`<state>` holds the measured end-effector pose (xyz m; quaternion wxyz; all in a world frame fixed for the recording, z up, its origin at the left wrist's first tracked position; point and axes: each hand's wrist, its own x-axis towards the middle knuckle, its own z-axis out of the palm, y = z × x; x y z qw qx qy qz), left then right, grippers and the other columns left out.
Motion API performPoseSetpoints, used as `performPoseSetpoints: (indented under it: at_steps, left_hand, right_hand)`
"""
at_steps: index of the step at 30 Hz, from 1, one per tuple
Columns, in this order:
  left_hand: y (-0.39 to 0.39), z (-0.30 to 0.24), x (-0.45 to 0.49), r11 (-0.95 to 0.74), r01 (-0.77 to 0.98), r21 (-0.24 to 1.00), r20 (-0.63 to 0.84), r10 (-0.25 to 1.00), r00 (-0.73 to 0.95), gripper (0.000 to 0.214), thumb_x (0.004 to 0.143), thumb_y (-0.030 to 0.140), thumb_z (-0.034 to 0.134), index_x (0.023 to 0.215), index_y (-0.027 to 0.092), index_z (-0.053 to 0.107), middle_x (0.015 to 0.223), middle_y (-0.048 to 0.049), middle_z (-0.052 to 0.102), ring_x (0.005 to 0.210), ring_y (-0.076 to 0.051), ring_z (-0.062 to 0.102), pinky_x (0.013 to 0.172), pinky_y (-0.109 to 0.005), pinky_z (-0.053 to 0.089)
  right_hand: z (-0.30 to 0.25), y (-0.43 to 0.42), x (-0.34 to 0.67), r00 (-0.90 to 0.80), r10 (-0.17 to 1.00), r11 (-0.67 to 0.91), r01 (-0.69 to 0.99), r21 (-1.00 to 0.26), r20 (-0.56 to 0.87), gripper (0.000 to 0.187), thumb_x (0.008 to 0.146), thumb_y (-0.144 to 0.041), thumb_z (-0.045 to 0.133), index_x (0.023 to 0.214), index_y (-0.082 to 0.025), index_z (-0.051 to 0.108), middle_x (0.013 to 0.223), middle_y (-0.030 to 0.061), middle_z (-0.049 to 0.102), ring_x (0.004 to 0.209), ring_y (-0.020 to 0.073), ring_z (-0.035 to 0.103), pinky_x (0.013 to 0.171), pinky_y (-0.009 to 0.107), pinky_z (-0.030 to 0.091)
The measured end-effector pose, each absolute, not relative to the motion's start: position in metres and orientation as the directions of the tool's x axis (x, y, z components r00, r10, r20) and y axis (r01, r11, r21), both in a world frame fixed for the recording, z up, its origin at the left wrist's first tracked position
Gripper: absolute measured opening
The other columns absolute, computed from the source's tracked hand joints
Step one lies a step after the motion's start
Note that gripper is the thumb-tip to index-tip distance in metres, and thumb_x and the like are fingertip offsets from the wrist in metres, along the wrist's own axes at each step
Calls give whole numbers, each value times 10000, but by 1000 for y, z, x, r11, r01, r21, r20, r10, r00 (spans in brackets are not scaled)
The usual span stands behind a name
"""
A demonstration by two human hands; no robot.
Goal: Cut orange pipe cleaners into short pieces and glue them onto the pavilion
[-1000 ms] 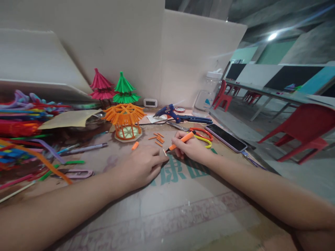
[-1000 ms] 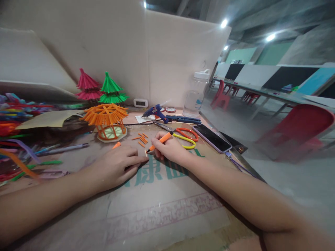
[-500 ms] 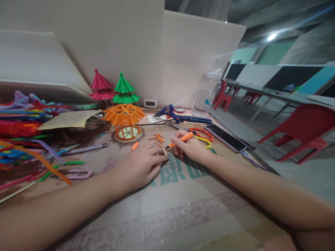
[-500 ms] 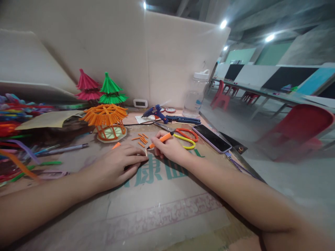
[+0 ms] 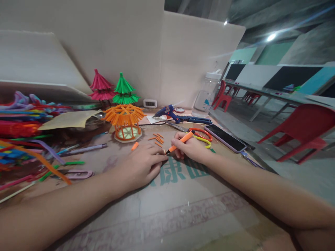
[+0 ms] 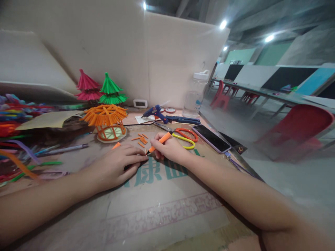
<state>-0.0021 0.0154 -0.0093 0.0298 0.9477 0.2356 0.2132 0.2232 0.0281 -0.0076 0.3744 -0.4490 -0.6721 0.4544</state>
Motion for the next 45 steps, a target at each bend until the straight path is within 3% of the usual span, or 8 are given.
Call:
performPoseSetpoints:
  at_steps: [8, 16, 29, 45]
  left_hand:
    - [14, -6, -1, -869, 453, 199, 367, 495, 788, 298, 953, 161, 498, 1108, 201, 749, 1049, -104, 677, 1007, -250, 612, 877, -414, 517]
    - [15, -9, -2, -878, 432, 208, 400, 479, 781, 296, 973, 182, 492, 1123, 215, 745, 1110, -101, 696, 1087, -255, 618, 965, -442, 501]
    - [14, -6, 0, -863, 448, 232, 376, 504, 777, 293, 948, 153, 508, 1107, 216, 746, 1045, -89, 670, 1002, -235, 606, 874, -386, 504]
    - [14, -6, 0, -859, 466, 211, 334, 512, 792, 309, 949, 159, 500, 1141, 215, 735, 1028, -85, 655, 1002, -242, 582, 878, -395, 482]
  right_hand:
    - [-10, 29, 222, -266, 958, 185, 283, -941, 109, 298, 925, -477, 573, 808, -228, 459, 541, -57, 606, 389, 88, 493, 396, 198, 362]
    - [-10, 30, 223, -288, 953, 178, 269, -947, 97, 330, 921, -496, 584, 776, -229, 454, 510, -54, 596, 401, 99, 506, 411, 204, 384]
    - [-10, 30, 223, -271, 956, 190, 291, -938, 110, 306, 924, -487, 582, 813, -229, 462, 553, -56, 617, 394, 94, 511, 404, 205, 379]
    - [-8, 30, 223, -257, 960, 183, 287, -940, 108, 313, 930, -493, 581, 812, -227, 465, 560, -46, 626, 393, 93, 505, 403, 205, 371]
